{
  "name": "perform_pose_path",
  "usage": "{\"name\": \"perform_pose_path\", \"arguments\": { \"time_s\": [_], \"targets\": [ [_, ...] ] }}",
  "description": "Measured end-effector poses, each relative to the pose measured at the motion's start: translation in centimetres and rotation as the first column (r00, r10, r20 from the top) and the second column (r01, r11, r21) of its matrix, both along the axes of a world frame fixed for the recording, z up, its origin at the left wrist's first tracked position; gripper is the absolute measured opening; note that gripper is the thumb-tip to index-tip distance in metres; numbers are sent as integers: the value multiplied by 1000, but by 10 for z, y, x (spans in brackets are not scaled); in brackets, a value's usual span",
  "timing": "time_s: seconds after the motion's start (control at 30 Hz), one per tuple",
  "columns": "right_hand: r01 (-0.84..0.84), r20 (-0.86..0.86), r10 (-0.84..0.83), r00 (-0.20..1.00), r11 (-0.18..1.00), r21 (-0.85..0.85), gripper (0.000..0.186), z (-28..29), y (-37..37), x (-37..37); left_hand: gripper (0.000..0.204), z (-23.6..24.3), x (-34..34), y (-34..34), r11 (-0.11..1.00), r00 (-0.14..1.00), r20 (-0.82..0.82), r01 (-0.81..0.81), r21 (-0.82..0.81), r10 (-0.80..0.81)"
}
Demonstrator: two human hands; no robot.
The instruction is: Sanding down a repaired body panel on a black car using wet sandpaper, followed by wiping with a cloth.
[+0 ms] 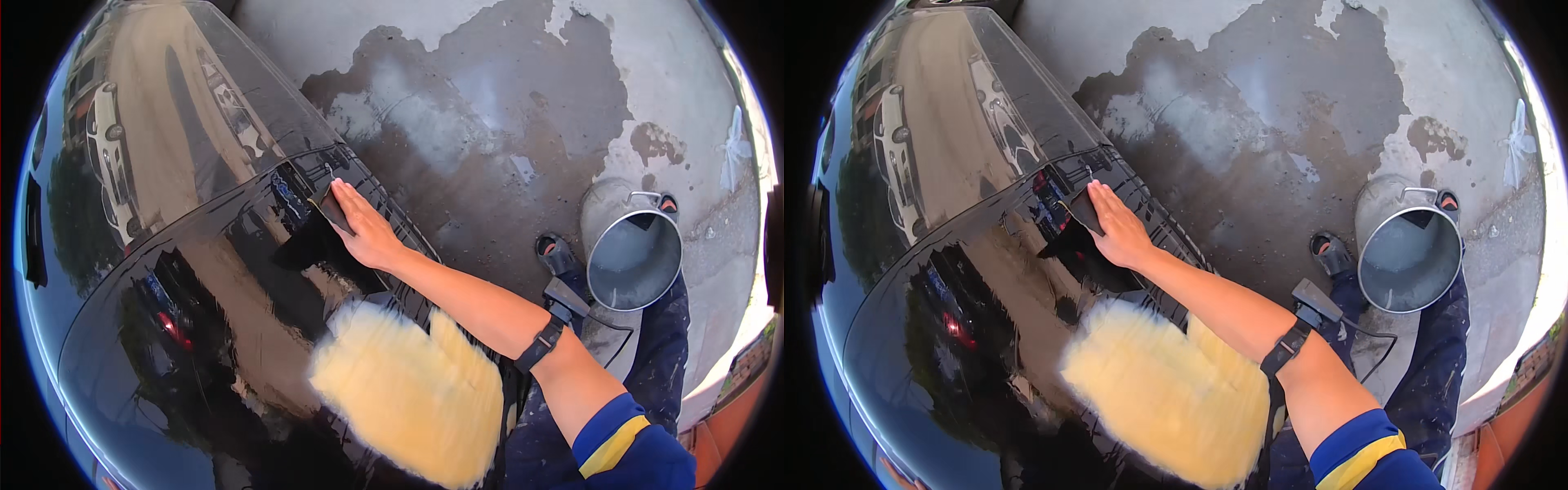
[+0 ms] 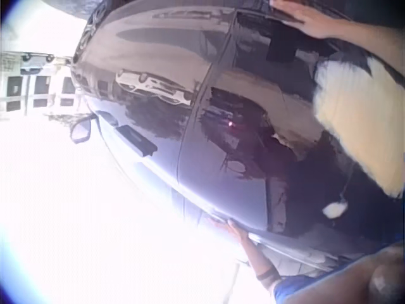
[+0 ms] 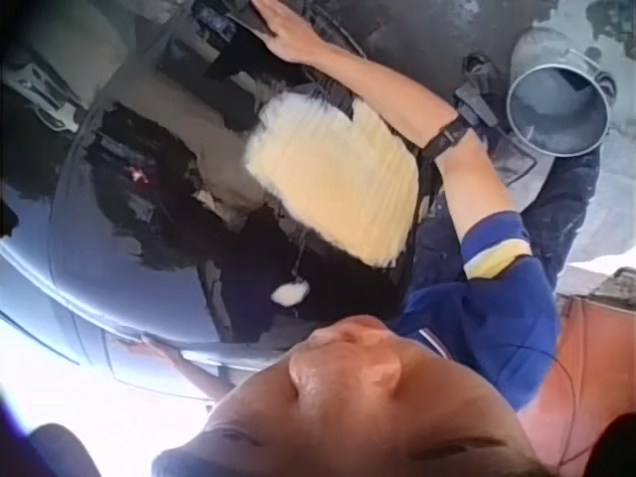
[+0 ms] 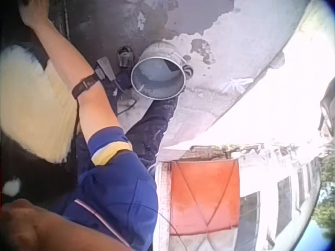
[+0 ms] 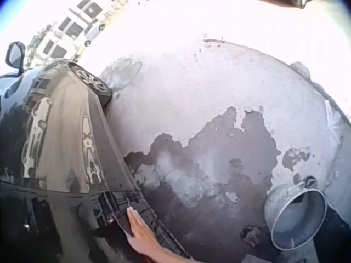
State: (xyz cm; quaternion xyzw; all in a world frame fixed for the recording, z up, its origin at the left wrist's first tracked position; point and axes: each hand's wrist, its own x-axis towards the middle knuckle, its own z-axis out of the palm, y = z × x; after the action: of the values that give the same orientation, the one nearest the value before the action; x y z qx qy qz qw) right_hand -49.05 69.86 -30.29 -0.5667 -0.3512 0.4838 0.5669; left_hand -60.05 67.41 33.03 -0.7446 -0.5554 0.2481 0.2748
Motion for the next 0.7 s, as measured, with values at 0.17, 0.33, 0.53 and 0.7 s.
{"name": "perform_pose_path", "arguments": {
  "time_s": [0.17,0.33,0.53,0.7],
  "targets": [
    [-40,8,40,999,997,-59,78,-20,49,-29,91,-47,9,13,998,1000,26,9,-55,-7],
    [-159,-97,142,985,968,-195,80,-60,77,-23,91,-87,7,22,998,999,51,0,-69,3],
    [-256,-181,217,959,939,-228,84,-57,81,-18,90,-109,-2,37,996,997,82,18,-82,-11],
    [-276,-120,261,958,951,-141,81,-32,76,-16,90,-118,-3,42,997,996,86,21,-79,-14]
  ]
}}
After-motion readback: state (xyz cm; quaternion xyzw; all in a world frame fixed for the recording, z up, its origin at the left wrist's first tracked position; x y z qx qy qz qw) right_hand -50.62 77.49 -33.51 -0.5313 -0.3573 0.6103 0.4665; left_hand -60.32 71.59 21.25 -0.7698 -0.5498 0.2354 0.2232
